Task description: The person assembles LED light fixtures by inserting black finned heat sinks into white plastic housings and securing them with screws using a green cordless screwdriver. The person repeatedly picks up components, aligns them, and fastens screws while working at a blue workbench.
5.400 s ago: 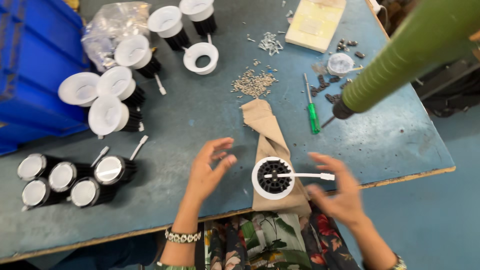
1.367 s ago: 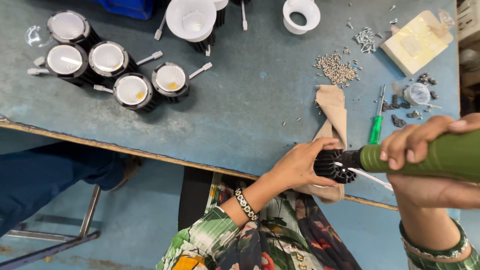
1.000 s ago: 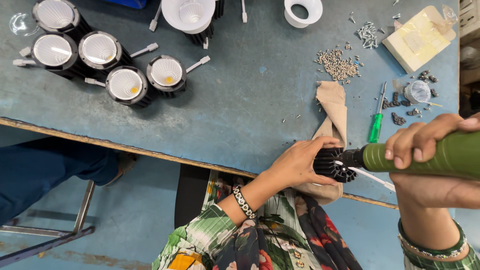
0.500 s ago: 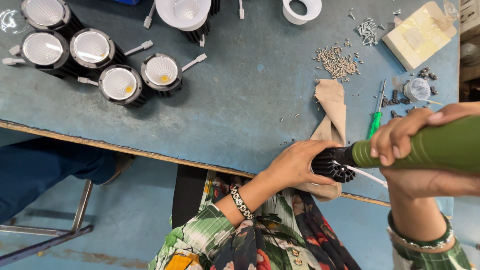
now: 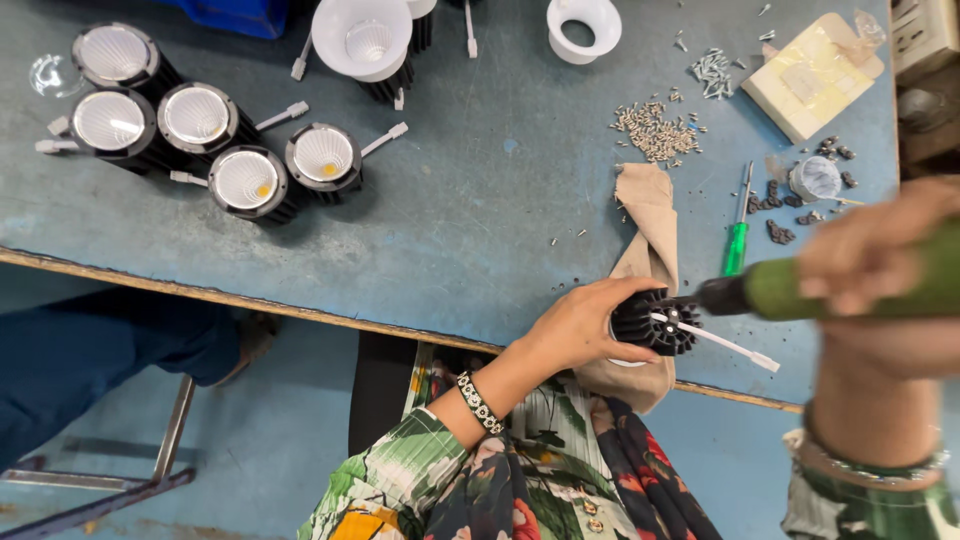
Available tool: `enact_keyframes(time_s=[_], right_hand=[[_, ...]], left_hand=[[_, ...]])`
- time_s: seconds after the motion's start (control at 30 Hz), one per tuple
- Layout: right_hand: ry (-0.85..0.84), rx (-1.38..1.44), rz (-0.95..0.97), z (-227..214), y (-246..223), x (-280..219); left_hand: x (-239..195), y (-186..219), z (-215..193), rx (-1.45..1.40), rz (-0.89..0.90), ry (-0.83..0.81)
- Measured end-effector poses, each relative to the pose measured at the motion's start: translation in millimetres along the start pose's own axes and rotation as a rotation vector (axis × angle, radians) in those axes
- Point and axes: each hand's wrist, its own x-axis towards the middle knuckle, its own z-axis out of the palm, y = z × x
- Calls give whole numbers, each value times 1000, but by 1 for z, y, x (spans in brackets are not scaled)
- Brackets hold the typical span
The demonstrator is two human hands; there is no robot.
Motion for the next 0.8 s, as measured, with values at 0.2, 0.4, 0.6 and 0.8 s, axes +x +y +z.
enact_keyframes(time_s=[0.2,0.4,0.6,0.8], right_hand=[[139,-88,-74,-33,-37,-20],[284,-185,-80,-81,-59,-48],[376,-204,-43,-109,-57,-82],[494,-326,-15,-120,-59,-113]], left_hand=[[0,2,-1,-81,-67,-65],[47,-30,-45,-249,-20,-125],[138,-64,-80,456,-186,253],[186,-81,-63,801,-136,192]])
